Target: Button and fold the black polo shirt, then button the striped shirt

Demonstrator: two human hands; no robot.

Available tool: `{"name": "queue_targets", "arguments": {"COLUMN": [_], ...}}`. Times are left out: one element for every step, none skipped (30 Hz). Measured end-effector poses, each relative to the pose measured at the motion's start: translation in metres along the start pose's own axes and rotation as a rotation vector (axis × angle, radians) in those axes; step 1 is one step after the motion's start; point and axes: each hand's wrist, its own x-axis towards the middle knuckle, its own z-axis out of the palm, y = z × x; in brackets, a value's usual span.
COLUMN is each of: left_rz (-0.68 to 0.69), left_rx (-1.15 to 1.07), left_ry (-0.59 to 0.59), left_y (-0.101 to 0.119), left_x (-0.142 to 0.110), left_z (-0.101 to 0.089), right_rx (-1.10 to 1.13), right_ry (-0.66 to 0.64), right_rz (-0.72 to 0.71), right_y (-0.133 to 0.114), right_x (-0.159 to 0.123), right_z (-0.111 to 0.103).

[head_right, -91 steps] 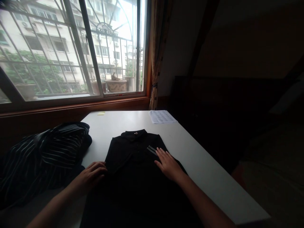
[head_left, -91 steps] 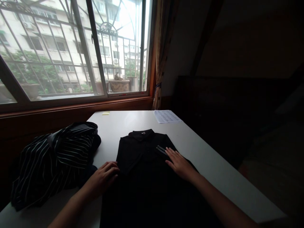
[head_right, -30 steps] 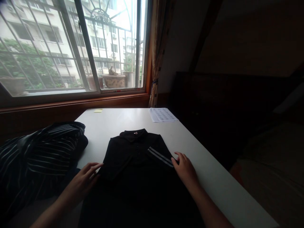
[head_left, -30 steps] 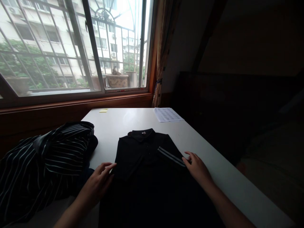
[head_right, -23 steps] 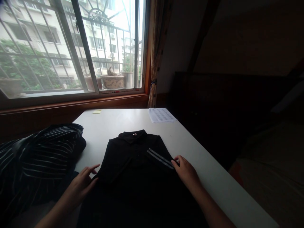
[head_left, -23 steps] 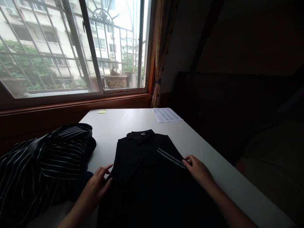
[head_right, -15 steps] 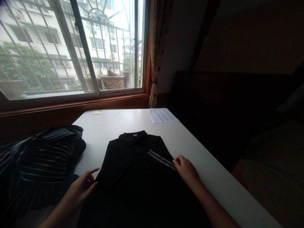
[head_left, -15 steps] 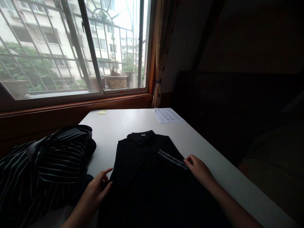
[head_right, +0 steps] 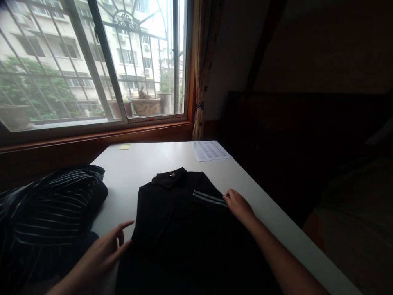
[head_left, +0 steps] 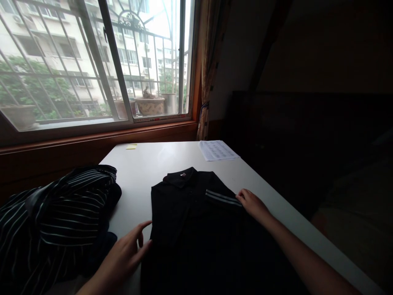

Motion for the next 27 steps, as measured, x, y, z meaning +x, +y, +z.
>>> {"name": "queue_targets", "arguments": {"left_rz": [-0.003,0.003,0.012,0.026,0.042,0.056,0.056,0.030,-0.019,-0.047,-0.066,-0.085,-0.100,-0.113,-0.125,-0.136,-0.147,-0.158,-0.170,-0.180,-0.187,-0.191,-0.191,-0.188,-0.182,-0.173,-0.161], "left_rx": [0.040,0.080,0.115,0.142,0.164,0.180,0.194,0.202,0.204,0.202,0.197,0.189,0.182,0.174,0.168,0.164,0.160,0.159,0.159,0.159,0.161,0.163,0.166,0.170,0.176,0.184,0.194], "left_ry": [0.011,0.032,0.054,0.075,0.101,0.133,0.153,0.167,0.168,0.166,0.161,0.146,0.133,0.116,0.097,0.075,0.051,0.027,0.003,-0.017,-0.033,-0.046,-0.055,-0.060,-0.062,-0.060,-0.053], "left_y": [0.002,0.002,0.001,-0.001,-0.005,-0.009,-0.015,-0.022,-0.028,-0.034,-0.039,-0.043,-0.045,-0.047,-0.047,-0.047,-0.047,-0.046,-0.046,-0.046,-0.046,-0.046,-0.047,-0.047,-0.048,-0.049,-0.049], "left_x": [0.007,0.017,0.028,0.041,0.056,0.072,0.089,0.106,0.123,0.139,0.154,0.167,0.179,0.189,0.197,0.204,0.210,0.214,0.218,0.220,0.222,0.223,0.224,0.224,0.224,0.222,0.220], "left_z": [-0.006,-0.013,-0.018,-0.024,-0.028,-0.032,-0.034,-0.035,-0.036,-0.035,-0.034,-0.032,-0.031,-0.029,-0.027,-0.026,-0.025,-0.025,-0.025,-0.026,-0.027,-0.028,-0.028,-0.029,-0.029,-0.029,-0.028], "right_rx": [-0.002,-0.005,-0.007,-0.010,-0.014,-0.019,-0.024,-0.029,-0.034,-0.041,-0.050,-0.062,-0.077,-0.098,-0.121,-0.144,-0.164,-0.182,-0.195,-0.204,-0.211,-0.218,-0.224,-0.228,-0.233,-0.239,-0.247], "right_ry": [-0.003,-0.006,-0.010,-0.012,-0.013,-0.011,-0.008,-0.003,0.004,0.014,0.023,0.028,0.027,0.021,0.009,-0.004,-0.016,-0.023,-0.027,-0.028,-0.028,-0.028,-0.027,-0.026,-0.024,-0.022,-0.019], "right_rz": [0.001,0.002,0.002,0.002,0.003,0.006,0.010,0.018,0.027,0.042,0.060,0.080,0.102,0.123,0.142,0.155,0.163,0.168,0.168,0.160,0.147,0.128,0.106,0.087,0.075,0.071,0.074], "right_y": [0.001,0.002,0.002,0.002,0.002,0.002,0.002,0.001,0.000,-0.001,-0.002,-0.002,-0.003,-0.003,-0.002,-0.001,0.000,0.002,0.004,0.007,0.009,0.011,0.013,0.014,0.014,0.014,0.013], "right_x": [0.004,0.006,0.008,0.008,0.007,0.006,0.003,0.000,-0.004,-0.008,-0.012,-0.017,-0.022,-0.028,-0.033,-0.039,-0.044,-0.049,-0.054,-0.058,-0.062,-0.064,-0.065,-0.065,-0.065,-0.063,-0.060], "right_z": [0.000,0.000,0.000,0.001,0.001,0.001,0.001,0.000,-0.001,-0.002,-0.003,-0.005,-0.008,-0.010,-0.012,-0.015,-0.016,-0.018,-0.019,-0.019,-0.019,-0.018,-0.017,-0.017,-0.016,-0.015,-0.014]}}
